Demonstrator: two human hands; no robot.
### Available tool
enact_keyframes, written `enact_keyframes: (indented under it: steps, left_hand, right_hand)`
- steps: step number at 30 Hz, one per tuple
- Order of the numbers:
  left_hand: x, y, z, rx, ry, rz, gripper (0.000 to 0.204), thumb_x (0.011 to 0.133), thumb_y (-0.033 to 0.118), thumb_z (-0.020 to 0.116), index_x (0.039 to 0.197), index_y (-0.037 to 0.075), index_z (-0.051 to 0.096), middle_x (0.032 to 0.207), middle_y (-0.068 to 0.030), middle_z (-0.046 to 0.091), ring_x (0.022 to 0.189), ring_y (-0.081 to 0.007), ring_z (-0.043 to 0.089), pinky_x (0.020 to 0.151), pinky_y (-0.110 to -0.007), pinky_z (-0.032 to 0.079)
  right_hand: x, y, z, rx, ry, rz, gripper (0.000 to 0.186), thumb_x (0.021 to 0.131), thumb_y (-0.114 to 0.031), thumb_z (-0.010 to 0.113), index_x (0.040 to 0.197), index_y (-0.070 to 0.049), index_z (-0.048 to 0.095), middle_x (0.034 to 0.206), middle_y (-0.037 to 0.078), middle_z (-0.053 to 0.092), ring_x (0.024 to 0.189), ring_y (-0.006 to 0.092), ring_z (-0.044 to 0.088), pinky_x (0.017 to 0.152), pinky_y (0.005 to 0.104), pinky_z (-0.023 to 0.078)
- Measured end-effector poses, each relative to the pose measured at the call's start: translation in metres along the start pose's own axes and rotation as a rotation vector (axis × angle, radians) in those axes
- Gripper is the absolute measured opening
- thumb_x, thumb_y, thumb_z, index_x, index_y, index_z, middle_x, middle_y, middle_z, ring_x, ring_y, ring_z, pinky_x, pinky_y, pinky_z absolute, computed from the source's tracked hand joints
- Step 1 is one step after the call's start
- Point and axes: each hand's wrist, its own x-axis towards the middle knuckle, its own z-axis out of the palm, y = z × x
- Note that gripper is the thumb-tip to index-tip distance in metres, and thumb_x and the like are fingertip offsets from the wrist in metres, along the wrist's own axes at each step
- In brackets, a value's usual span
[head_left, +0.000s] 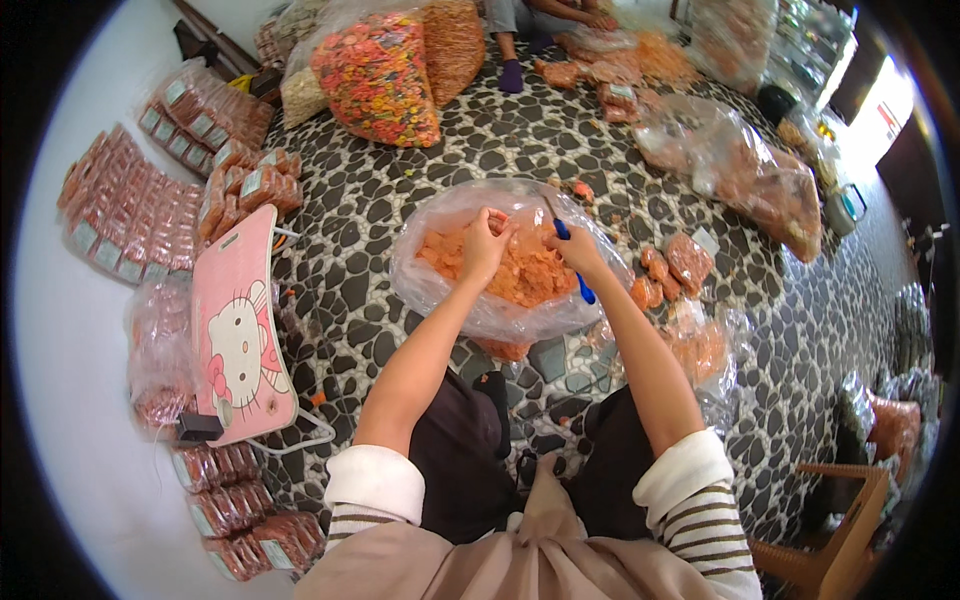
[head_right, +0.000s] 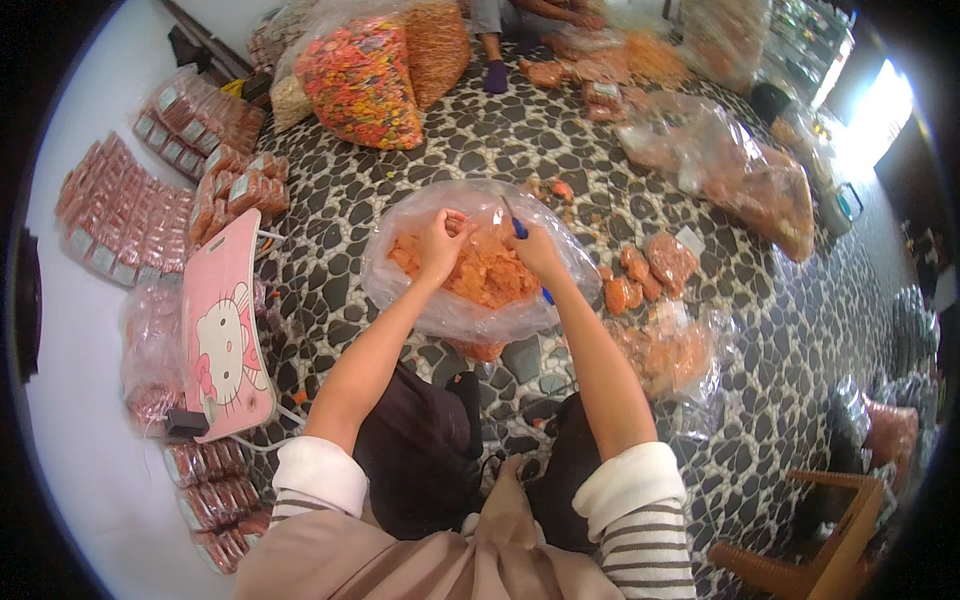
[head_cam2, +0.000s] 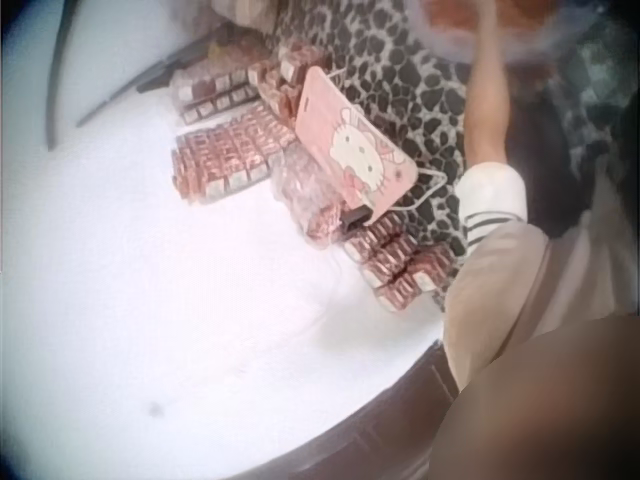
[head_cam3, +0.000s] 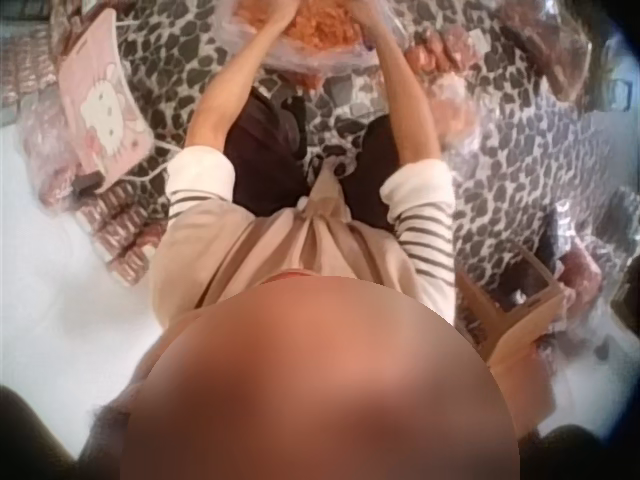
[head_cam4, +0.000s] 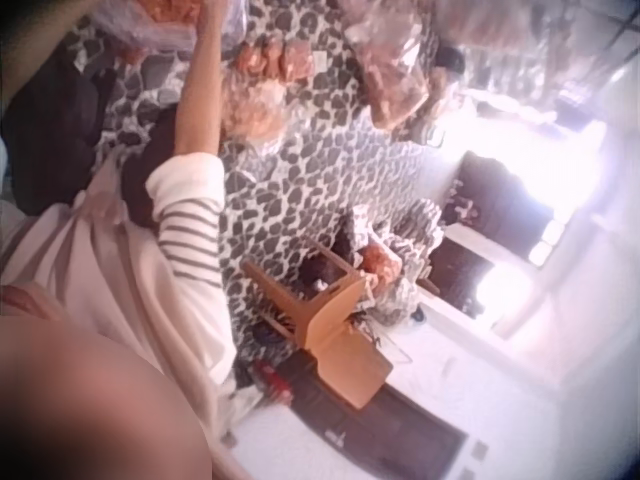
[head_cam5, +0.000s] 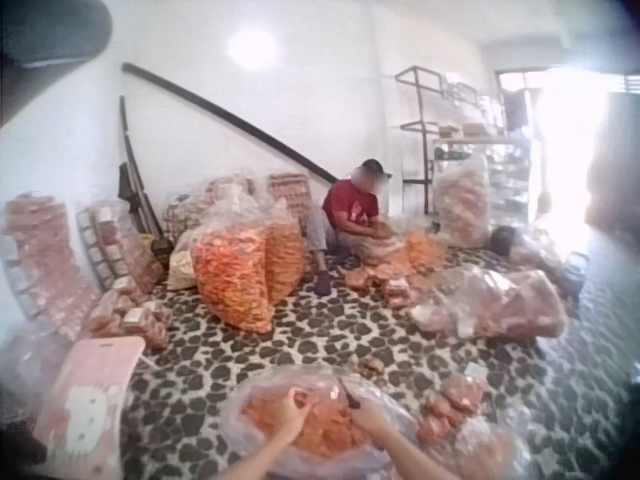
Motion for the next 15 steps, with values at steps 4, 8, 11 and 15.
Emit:
enact_keyframes:
  steps: [4,8,11,15]
  left_hand:
    - [-0.008,0.013,0.032,0.077,-0.108,0.077,0.026,0.075,0.022,0.065,0.088,0.004,0.052,0.069,-0.0069,0.056,0.060,-0.0156,0.054,0.057,-0.028,0.043]
    - [-0.023,0.049,0.082,-0.053,-0.318,0.205,0.025,0.078,0.025,0.061,0.089,0.004,0.053,0.068,-0.0057,0.056,0.060,-0.0147,0.053,0.056,-0.028,0.043]
    - [-0.043,0.073,0.117,0.008,-0.587,0.224,0.024,0.080,0.025,0.059,0.088,0.003,0.055,0.069,-0.0061,0.057,0.061,-0.0129,0.053,0.057,-0.027,0.044]
    - [-0.067,0.081,0.185,0.038,-0.696,0.363,0.020,0.080,0.021,0.059,0.084,0.002,0.057,0.077,-0.0096,0.062,0.066,-0.0169,0.059,0.060,-0.028,0.046]
  right_hand:
    - [-0.018,0.012,-0.060,-0.400,0.298,-0.236,0.015,0.074,-0.018,0.060,0.077,-0.003,0.061,0.063,0.007,0.060,0.050,0.0130,0.054,0.048,0.0280,0.043]
    - [-0.072,0.043,-0.176,-0.701,0.633,-0.261,0.018,0.070,-0.021,0.062,0.075,-0.004,0.060,0.065,0.012,0.060,0.058,0.0224,0.057,0.057,0.0345,0.043]
    - [-0.120,0.081,-0.242,-0.708,0.760,0.029,0.020,0.071,-0.021,0.061,0.077,-0.003,0.060,0.069,0.015,0.060,0.067,0.0264,0.059,0.062,0.0353,0.044]
    - [-0.170,0.128,-0.291,-0.799,0.872,0.186,0.028,0.074,-0.023,0.060,0.091,-0.001,0.056,0.081,0.020,0.058,0.081,0.0309,0.058,0.070,0.0381,0.044]
